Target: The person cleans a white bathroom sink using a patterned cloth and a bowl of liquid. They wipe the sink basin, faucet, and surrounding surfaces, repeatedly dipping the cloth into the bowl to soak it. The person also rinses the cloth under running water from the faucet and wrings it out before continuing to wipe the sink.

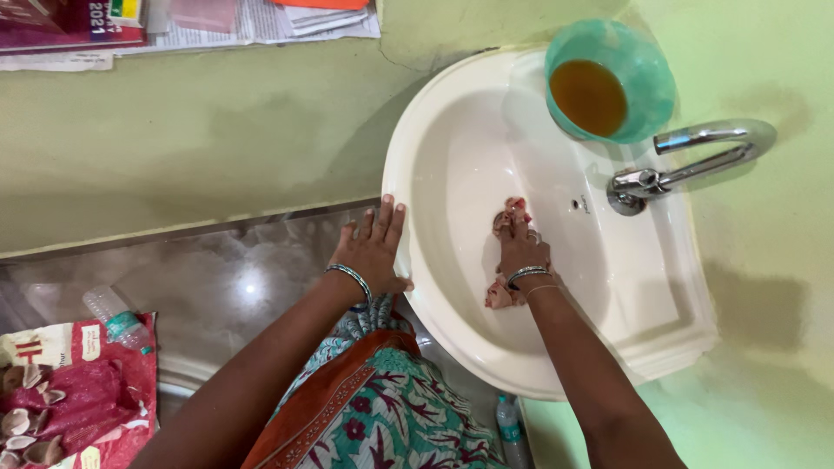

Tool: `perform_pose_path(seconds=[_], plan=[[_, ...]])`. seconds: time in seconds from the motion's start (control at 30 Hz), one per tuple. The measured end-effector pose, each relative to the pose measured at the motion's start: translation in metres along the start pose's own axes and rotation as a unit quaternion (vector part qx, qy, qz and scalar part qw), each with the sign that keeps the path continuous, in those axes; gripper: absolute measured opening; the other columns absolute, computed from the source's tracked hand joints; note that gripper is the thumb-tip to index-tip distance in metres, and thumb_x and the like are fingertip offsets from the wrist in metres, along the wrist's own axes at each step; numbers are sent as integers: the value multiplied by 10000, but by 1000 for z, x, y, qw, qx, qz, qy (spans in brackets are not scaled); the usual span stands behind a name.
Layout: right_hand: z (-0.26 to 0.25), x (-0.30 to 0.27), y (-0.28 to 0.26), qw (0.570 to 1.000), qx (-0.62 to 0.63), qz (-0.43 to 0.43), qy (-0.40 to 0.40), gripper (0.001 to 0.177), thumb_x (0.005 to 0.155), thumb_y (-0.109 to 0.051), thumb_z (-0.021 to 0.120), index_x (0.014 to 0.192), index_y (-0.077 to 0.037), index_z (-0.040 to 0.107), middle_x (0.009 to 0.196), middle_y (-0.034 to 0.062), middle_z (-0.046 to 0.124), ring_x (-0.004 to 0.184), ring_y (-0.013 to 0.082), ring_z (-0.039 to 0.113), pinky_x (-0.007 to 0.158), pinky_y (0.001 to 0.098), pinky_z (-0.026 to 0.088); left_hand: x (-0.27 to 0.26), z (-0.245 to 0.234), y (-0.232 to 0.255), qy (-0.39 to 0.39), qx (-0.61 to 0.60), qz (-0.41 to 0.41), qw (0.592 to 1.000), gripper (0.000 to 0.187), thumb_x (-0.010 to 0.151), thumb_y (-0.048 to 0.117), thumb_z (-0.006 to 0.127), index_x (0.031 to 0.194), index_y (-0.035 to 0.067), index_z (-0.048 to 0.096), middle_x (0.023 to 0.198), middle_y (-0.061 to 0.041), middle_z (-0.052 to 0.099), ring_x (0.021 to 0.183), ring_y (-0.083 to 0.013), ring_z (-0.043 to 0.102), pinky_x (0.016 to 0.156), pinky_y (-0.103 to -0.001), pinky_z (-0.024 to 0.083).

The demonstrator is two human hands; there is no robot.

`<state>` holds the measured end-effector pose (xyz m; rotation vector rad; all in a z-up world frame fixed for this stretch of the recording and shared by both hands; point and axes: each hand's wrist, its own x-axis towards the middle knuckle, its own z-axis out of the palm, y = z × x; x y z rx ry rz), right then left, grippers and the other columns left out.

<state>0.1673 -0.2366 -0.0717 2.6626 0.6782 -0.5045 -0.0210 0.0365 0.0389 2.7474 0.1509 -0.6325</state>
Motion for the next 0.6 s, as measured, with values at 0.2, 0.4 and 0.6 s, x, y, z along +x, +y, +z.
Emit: perform_pose_path(seconds=[0.2,0.4,0.6], plan=[[27,-6,17,988,12,-135,75,868,685,-368,726,1479,-164,441,1375,201,481,1290,417,522,1043,512,504,1,7,-2,20,22,15,999,1333,788,703,712,1600,23,-97,1683,-251,-103,1528,-410,203,1151,-589,258],[27,-64,-34,984,33,-168,-59,388,1021,-166,450,1365,-19,556,1434,227,525,1181,383,663,1002,498,556,-1,2,-1,10,30,18,999,1330,779,693,721,1604,-3,-57,1680,-281,-60,1516,-408,262,1130,-560,300],[20,-38,-39,990,-38,-129,35,582,945,-176,450,1462,83,386,1505,294,373,1322,462,479,914,551,523,0,4,-1,15,27,15,999,1330,777,700,718,1604,12,-63,1677,-270,-75,1508,-409,281,1123,-555,313]])
